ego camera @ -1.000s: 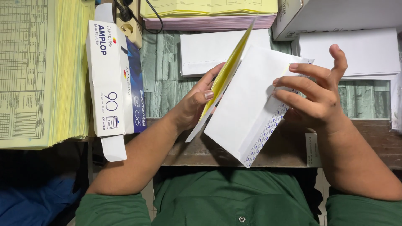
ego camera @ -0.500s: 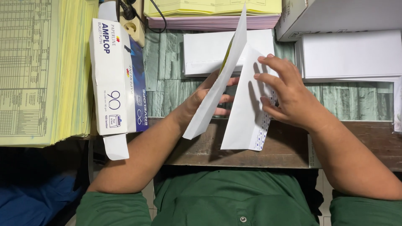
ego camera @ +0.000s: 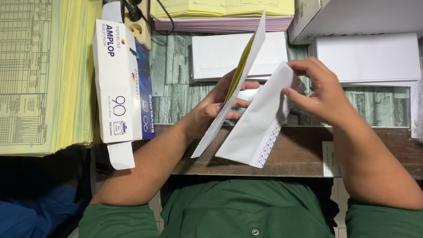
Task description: Folding yellow documents and inserting them into white envelopes
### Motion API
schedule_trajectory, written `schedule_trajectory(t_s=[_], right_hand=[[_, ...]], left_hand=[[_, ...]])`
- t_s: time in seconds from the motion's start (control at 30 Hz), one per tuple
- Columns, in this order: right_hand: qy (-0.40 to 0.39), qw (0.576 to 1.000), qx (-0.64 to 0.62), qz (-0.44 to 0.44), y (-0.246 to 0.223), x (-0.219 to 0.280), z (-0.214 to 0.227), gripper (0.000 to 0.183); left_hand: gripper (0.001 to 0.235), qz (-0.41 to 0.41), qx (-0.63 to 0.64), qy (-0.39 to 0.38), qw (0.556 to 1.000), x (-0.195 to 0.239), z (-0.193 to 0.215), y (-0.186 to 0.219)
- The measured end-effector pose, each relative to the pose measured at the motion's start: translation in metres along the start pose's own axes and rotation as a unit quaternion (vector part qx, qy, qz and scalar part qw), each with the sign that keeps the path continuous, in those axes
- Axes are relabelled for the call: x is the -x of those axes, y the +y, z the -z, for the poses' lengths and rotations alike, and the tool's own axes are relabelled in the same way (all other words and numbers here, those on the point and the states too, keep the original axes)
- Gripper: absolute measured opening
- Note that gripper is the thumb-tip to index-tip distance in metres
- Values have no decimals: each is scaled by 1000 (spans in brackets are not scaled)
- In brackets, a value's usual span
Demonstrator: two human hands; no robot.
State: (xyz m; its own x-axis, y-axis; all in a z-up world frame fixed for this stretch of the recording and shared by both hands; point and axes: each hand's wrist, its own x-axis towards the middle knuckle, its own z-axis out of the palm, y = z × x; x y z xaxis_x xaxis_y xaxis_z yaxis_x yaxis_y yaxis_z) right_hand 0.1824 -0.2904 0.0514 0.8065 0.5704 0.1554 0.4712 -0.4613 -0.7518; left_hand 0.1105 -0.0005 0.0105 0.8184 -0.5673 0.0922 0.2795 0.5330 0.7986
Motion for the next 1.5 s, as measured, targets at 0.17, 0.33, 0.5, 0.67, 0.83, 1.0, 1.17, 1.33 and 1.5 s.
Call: schedule_trajectory(t_s=[0.17, 0.33, 0.5, 0.67, 0.83, 1.0, 1.17, 1.33, 1.5], right_hand=[[27, 965, -215, -145, 19, 10, 23, 24], [186, 923, -284, -178, 39, 3, 22, 38], [245, 870, -362, -229, 22, -14, 0, 34], [230, 887, -347, -203, 26, -27, -25, 35], [164, 986, -11, -39, 4, -23, -29, 53], [124, 991, 28, -40, 12, -22, -35, 57], [84, 995, 53, -7, 7, -24, -36, 63], [24, 996, 91, 5, 13, -22, -38, 73], [66, 986, 145, 46, 19, -22, -40, 40]], left_hand=[[75, -110, -124, 32, 986, 3, 0, 10], [74, -261, -59, 188, 945, -4, 34, 9], [84, -199, 132, -61, 969, 11, 101, 18], [92, -307, -68, 209, 926, 11, 39, 24], [74, -333, -154, 263, 892, 0, 29, 12], [80, -356, -230, 231, 876, 3, 12, 2], [79, -344, -273, 230, 868, 3, 8, 5], [73, -346, -307, 212, 861, 4, 5, 8], [79, -329, -324, 203, 863, 5, 0, 10]])
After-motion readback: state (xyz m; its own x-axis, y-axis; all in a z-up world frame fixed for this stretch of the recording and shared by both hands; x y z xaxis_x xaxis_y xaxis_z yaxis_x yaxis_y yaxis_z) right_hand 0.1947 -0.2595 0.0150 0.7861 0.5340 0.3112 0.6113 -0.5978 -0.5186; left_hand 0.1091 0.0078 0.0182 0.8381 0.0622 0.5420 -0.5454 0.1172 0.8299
